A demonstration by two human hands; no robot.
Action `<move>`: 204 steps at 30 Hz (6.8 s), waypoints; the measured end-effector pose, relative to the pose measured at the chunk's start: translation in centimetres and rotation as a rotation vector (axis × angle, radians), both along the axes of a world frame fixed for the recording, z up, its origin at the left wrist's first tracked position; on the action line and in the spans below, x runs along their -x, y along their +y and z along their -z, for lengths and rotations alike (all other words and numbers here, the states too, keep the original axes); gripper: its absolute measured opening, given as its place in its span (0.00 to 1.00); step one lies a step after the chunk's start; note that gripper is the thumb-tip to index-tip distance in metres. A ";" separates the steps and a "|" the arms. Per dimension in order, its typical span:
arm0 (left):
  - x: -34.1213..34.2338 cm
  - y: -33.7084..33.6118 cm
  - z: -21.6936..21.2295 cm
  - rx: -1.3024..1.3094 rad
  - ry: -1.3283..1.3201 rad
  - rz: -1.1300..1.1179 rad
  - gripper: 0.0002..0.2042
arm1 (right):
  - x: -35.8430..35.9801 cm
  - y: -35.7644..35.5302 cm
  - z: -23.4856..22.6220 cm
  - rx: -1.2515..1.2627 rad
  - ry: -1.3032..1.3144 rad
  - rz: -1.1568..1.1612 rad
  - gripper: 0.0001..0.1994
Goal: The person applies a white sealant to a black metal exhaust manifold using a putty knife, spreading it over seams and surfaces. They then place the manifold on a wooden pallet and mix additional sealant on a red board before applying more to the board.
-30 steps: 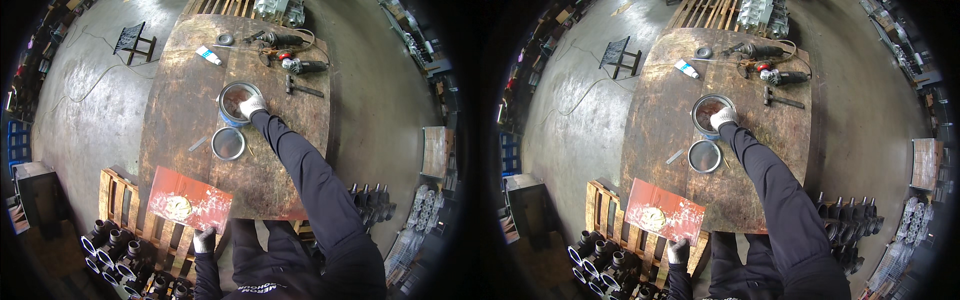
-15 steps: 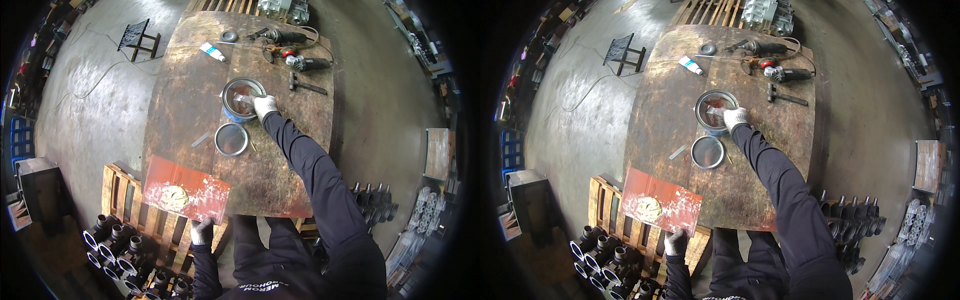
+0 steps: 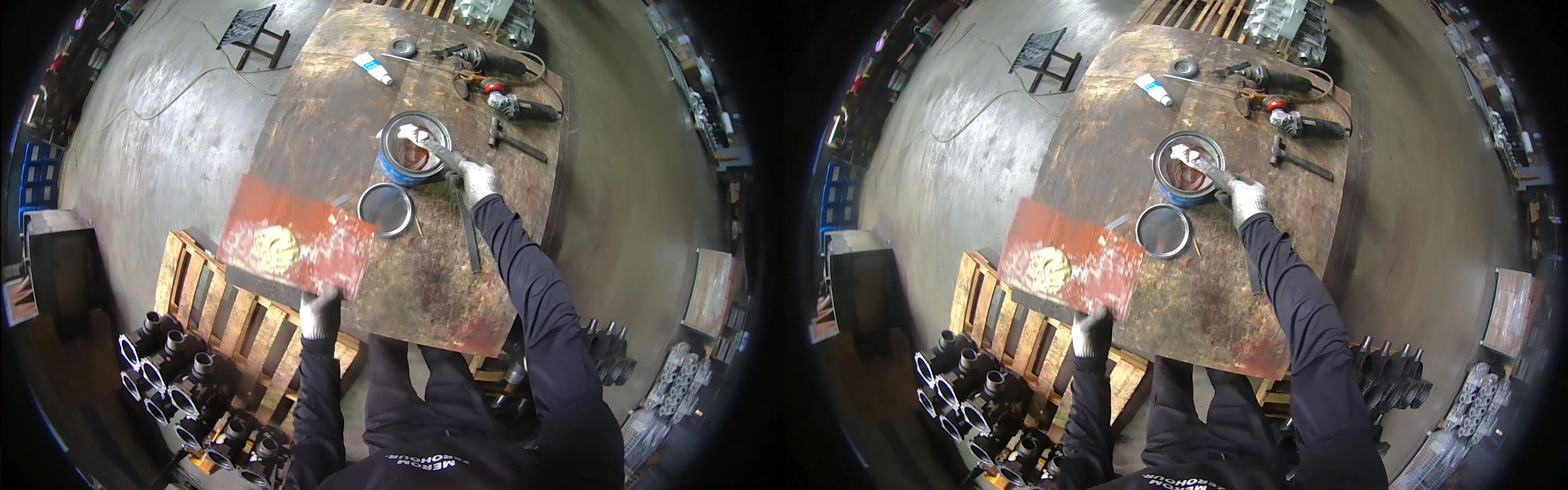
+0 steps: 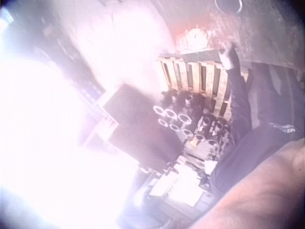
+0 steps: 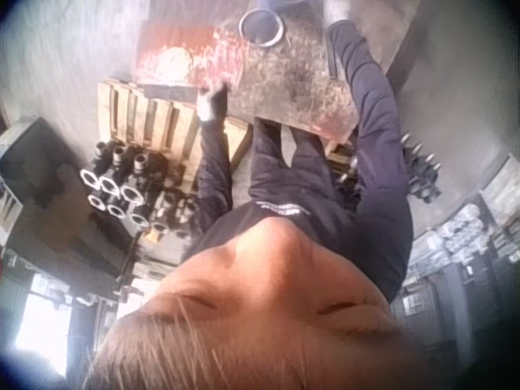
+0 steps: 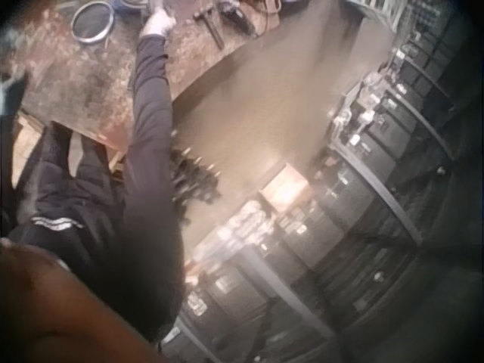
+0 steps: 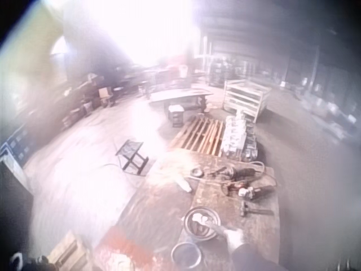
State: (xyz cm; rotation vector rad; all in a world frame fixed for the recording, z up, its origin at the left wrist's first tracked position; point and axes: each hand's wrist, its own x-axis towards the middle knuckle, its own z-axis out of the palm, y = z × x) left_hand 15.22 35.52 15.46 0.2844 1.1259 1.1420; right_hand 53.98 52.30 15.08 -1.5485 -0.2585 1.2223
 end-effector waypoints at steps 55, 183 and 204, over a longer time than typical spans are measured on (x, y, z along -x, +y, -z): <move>-4.5 -2.1 1.5 -0.116 -0.269 -0.008 0.32 | 11.2 -16.3 -10.4 -0.651 -1.210 -0.875 0.25; 7.7 22.1 6.9 0.060 1.745 0.920 0.61 | 14.5 3.5 -15.9 -0.120 -1.231 -1.440 0.20; -4.8 -18.7 -19.6 -0.554 1.296 0.930 0.11 | 12.4 -30.2 -23.0 -0.221 -0.561 -1.362 0.14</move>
